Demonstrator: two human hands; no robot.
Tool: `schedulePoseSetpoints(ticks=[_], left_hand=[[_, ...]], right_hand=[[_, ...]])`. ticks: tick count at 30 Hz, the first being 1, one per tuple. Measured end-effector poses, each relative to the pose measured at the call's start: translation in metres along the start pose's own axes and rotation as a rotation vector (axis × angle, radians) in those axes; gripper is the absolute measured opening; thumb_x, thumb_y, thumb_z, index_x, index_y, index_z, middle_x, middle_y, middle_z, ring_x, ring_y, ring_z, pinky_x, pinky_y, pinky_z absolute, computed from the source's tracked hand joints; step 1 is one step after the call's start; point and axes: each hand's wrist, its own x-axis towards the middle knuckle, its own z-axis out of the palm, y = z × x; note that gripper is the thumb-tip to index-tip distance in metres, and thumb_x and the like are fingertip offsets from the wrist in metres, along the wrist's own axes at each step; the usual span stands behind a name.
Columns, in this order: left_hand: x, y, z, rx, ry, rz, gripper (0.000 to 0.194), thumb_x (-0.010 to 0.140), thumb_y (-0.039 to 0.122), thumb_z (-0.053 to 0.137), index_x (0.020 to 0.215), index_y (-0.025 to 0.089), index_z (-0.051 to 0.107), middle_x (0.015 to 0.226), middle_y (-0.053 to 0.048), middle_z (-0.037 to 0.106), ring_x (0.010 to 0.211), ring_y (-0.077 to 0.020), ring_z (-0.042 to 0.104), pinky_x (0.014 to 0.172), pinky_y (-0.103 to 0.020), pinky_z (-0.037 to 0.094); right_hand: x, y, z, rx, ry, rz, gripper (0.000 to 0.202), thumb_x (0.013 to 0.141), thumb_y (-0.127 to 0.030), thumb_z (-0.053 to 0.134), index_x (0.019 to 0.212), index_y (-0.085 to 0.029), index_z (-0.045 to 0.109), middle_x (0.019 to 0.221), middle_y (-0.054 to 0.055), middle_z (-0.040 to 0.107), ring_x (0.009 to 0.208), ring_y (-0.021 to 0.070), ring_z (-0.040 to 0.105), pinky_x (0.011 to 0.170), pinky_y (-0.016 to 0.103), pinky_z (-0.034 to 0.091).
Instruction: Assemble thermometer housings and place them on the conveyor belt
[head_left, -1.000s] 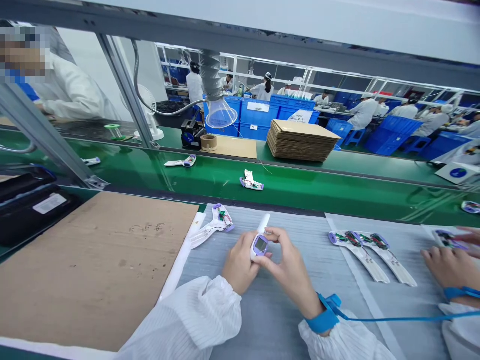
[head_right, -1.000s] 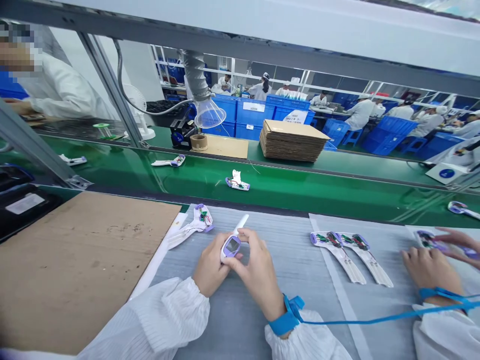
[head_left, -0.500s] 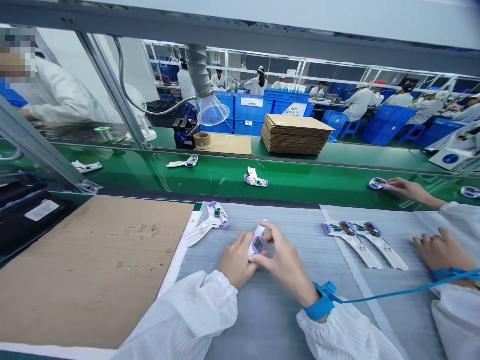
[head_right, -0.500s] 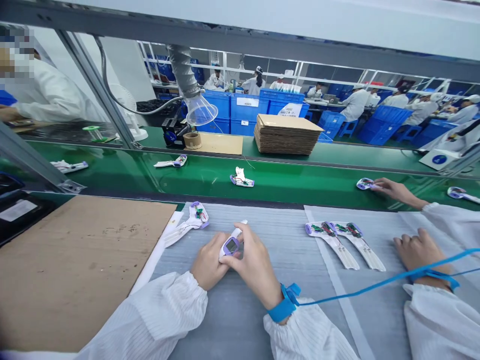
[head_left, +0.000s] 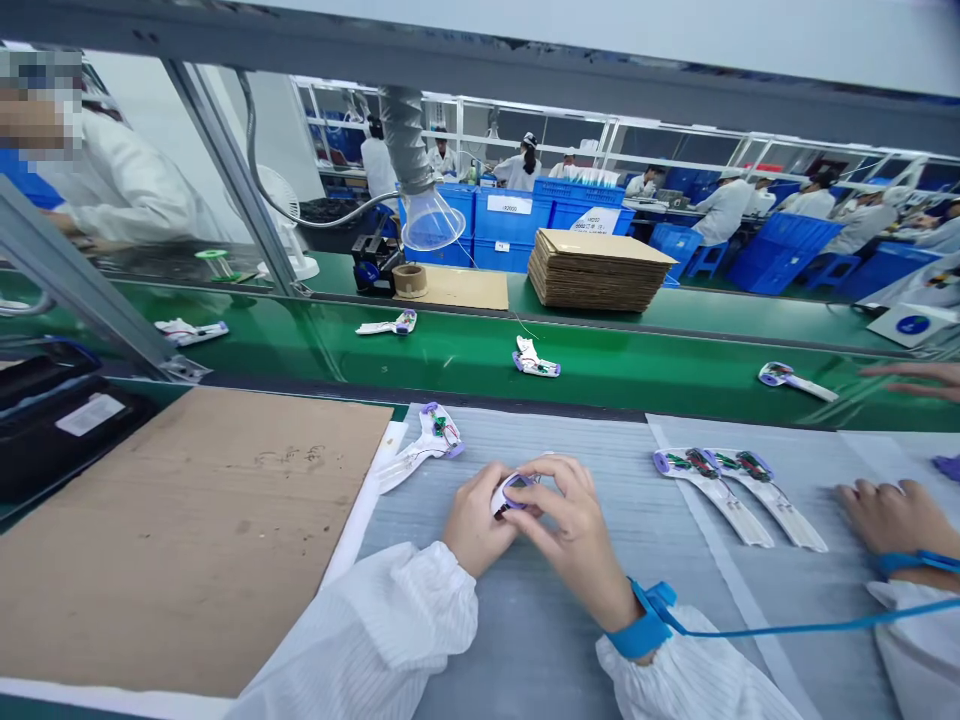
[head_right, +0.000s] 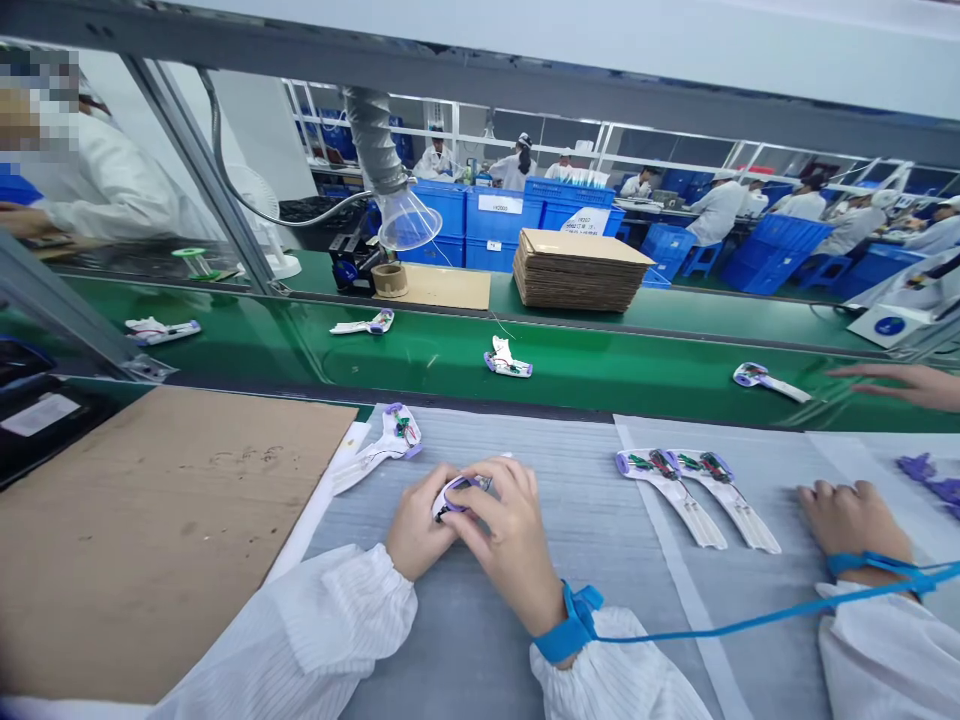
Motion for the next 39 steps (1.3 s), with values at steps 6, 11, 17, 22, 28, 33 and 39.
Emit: schedulePoseSetpoints(ticks=[6,11,17,22,28,33,39], left_hand=[[-0.001,-0.003,0.002,-0.036,-0.045,-0.015,0.012,0.073,0.024,0.056,0.08,0.019,0.048,0.07,0.003,0.055,0.064,-0.0146,0.054,0.059,-0.024,0.036],[0.0,-0.003,0.003,-0.054,-0.079,0.0,0.006,0.074,0.02,0.052,0.079,0.019,0.05,0.067,0.003,0.055,0.061,-0.014,0.053,0.056,-0.023,0.037],[-0.002,0.0,-0.001,-0.051,-0.098,0.136,0.018,0.082,0.025,0.05,0.097,0.018,0.056,0.088,-0.005,0.061,0.08,-0.0182,0.057,0.071,-0.027,0.042],[-0.001,0.002,-0.007,-0.013,-0.12,0.184,0.019,0.083,0.032,0.052,0.095,0.019,0.059,0.084,-0.006,0.058,0.078,-0.0187,0.055,0.069,-0.028,0.043],[-0.001,-0.002,-0.004,0.027,-0.142,0.203,0.013,0.081,0.03,0.051,0.086,0.019,0.057,0.085,-0.005,0.054,0.079,-0.0188,0.054,0.069,-0.028,0.043],[0.001,-0.002,-0.003,-0.03,-0.154,0.212,0.015,0.082,0.032,0.052,0.085,0.018,0.056,0.082,-0.005,0.053,0.076,-0.0179,0.053,0.067,-0.028,0.042],[-0.002,0.001,-0.011,-0.154,-0.047,0.208,0.018,0.082,0.029,0.054,0.094,0.016,0.057,0.086,-0.007,0.06,0.081,-0.0197,0.056,0.075,-0.031,0.044]], right_hand=[[-0.001,0.003,-0.002,0.015,-0.052,-0.038,0.006,0.08,-0.02,0.062,0.083,-0.025,0.064,0.095,0.004,0.06,0.1,0.0245,0.049,0.081,0.043,0.039],[-0.003,0.005,0.004,0.034,-0.048,-0.005,0.007,0.082,-0.022,0.059,0.083,-0.026,0.064,0.094,0.004,0.061,0.096,0.024,0.051,0.079,0.042,0.041],[0.003,0.015,-0.012,0.142,-0.032,-0.017,0.019,0.082,-0.029,0.06,0.1,-0.027,0.063,0.102,0.006,0.057,0.1,0.0247,0.05,0.086,0.044,0.041],[0.008,0.021,-0.028,0.171,-0.047,-0.036,0.017,0.081,-0.029,0.06,0.097,-0.026,0.063,0.102,0.007,0.058,0.104,0.0258,0.049,0.088,0.046,0.041],[0.006,0.011,-0.02,0.204,-0.15,-0.06,0.01,0.086,-0.025,0.053,0.086,-0.026,0.063,0.1,0.005,0.059,0.104,0.0238,0.049,0.088,0.043,0.043],[0.006,0.011,-0.023,0.259,-0.196,-0.056,0.014,0.089,-0.025,0.047,0.083,-0.024,0.06,0.098,0.005,0.059,0.107,0.0231,0.048,0.091,0.042,0.041],[0.006,0.027,-0.042,0.132,-0.251,-0.015,0.054,0.079,-0.04,0.061,0.126,-0.024,0.04,0.121,0.01,0.05,0.116,0.028,0.043,0.095,0.046,0.037]])
